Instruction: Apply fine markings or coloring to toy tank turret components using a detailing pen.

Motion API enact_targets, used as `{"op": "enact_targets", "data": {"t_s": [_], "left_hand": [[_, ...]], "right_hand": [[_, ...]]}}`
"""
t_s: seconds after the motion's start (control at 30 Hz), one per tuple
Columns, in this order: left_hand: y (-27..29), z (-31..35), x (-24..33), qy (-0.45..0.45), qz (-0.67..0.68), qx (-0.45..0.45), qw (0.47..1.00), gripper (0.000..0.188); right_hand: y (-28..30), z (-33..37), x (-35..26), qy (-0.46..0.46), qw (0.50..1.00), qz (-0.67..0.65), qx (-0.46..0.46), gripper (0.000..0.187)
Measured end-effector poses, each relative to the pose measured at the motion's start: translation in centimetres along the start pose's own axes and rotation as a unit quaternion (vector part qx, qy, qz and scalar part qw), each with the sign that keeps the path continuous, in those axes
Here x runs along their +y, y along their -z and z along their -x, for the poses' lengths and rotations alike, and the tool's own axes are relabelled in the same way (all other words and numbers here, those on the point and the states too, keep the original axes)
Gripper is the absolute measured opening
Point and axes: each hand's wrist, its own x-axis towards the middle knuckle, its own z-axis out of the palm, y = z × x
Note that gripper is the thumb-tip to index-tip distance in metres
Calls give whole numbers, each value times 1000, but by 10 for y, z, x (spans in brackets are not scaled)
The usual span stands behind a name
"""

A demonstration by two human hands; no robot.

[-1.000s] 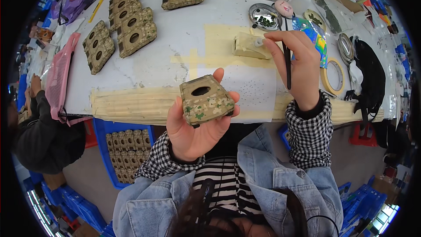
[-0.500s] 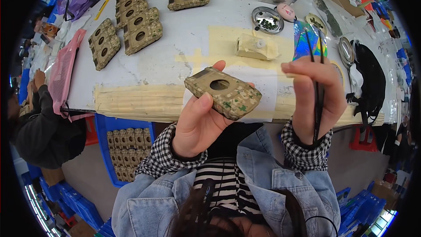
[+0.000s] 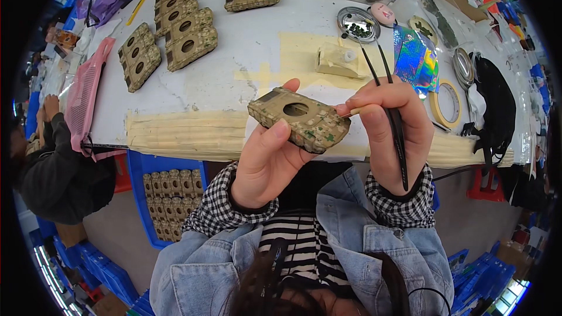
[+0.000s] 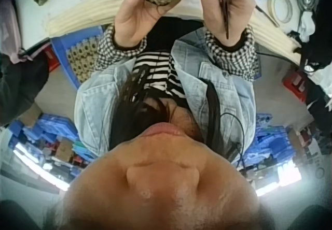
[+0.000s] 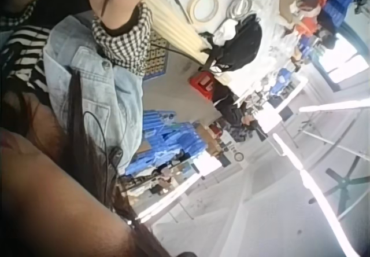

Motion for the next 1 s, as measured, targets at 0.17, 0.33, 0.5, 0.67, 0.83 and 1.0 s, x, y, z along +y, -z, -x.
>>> {"op": "enact_targets", "data": {"t_s": [0.17,0.33,0.5,0.67,0.83,1.0], "left_hand": [[-2,-2,0,5,7,-5,1000,65],[0,-2,0,5,6,-1,1000,65],[1,-2,-1,3,7,5,1000,65],[0,-3,0,3,11,5,1000,65],[1,-3,1,-1,14,8,1000,67],[6,-1,6,-31,16,7,999,68]], "right_hand": [[1,0,0,-9,1000,6,-2,8],[1,-1,0,-2,1000,18,-9,8],[0,-1,1,-9,1000,8,-5,8],[1,-1,2,-11,1000,8,-17,8],[-1,-4,1,-45,996,-77,32,10],[18,-23,18,20,983,136,120,9]]}}
